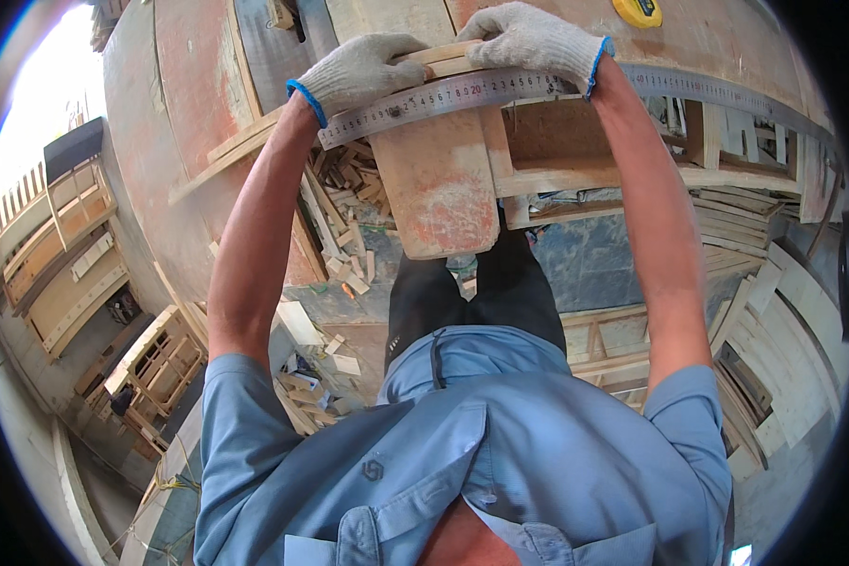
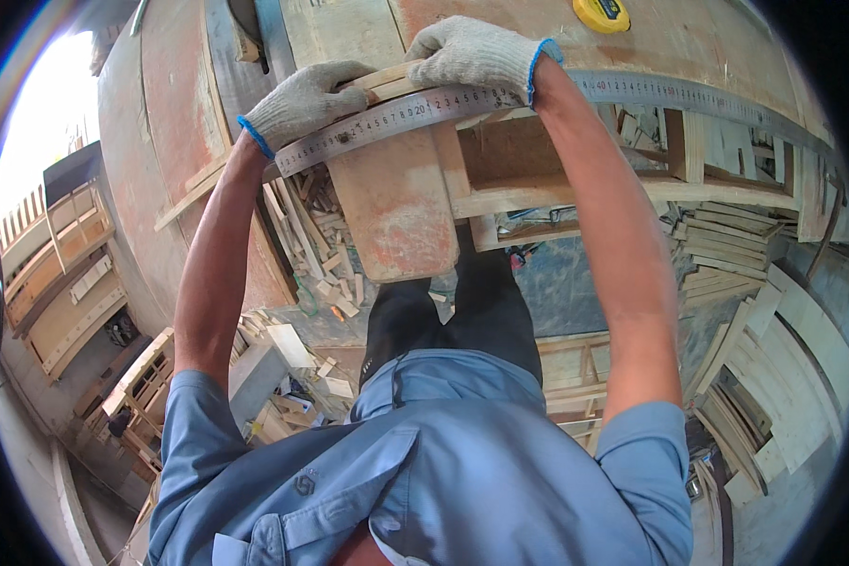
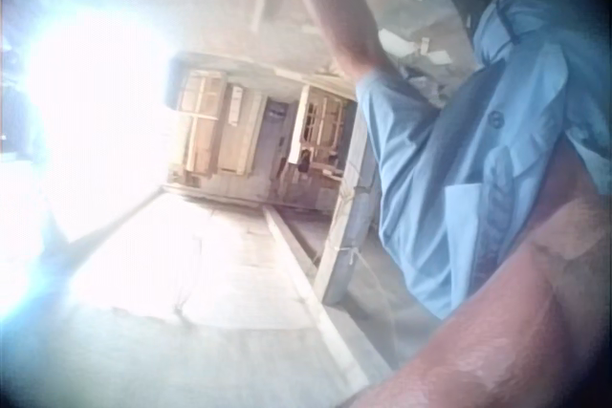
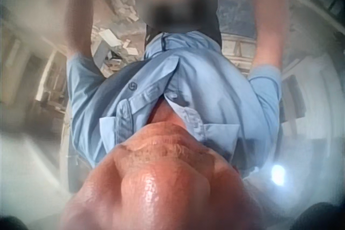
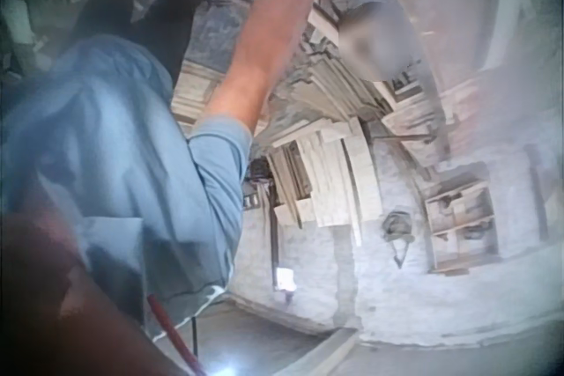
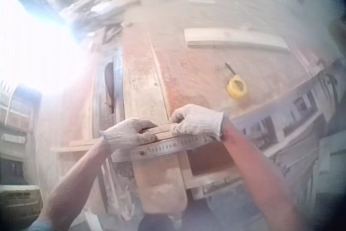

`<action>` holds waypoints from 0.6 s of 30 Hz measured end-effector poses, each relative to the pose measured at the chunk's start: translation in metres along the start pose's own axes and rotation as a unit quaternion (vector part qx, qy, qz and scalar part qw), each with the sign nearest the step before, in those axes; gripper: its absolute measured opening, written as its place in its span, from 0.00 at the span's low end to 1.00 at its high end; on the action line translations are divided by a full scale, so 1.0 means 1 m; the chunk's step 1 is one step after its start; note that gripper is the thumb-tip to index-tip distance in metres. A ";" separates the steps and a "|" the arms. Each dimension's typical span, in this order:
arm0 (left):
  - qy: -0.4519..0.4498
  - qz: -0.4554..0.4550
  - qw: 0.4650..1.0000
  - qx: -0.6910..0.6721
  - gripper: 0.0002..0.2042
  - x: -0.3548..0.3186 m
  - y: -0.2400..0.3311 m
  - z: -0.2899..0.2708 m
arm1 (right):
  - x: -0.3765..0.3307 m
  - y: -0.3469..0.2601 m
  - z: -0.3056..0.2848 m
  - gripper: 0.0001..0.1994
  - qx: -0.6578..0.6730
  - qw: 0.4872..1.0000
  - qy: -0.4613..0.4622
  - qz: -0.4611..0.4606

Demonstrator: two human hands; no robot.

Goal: The person measures and cuts wooden planks, then uses a nail gun to attach them to a wooden frame. They repeatedly measure, cut, and fasten pieces to build up the structure.

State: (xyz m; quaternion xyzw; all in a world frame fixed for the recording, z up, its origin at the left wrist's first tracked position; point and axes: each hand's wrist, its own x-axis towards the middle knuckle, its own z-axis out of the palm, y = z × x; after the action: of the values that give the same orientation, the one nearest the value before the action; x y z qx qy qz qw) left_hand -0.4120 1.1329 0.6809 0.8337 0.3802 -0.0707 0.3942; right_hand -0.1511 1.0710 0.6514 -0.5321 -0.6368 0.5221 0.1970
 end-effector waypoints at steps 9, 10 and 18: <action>-0.044 -0.020 0.999 -0.008 0.22 0.005 0.015 -0.006 | -0.002 0.008 -0.001 0.14 0.015 0.998 0.027 -0.047; -0.043 -0.021 0.999 0.002 0.22 0.005 0.015 -0.006 | -0.001 0.007 -0.003 0.13 0.054 0.998 0.001 -0.019; -0.050 -0.030 0.998 -0.017 0.23 0.006 0.012 -0.004 | 0.003 0.015 -0.012 0.11 0.198 0.979 -0.005 0.055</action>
State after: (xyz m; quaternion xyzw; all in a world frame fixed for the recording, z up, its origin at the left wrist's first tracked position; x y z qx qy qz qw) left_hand -0.4002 1.1343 0.6880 0.8104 0.3861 -0.1180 0.4246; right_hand -0.1355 1.0776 0.6419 -0.5141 -0.4913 0.6506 0.2666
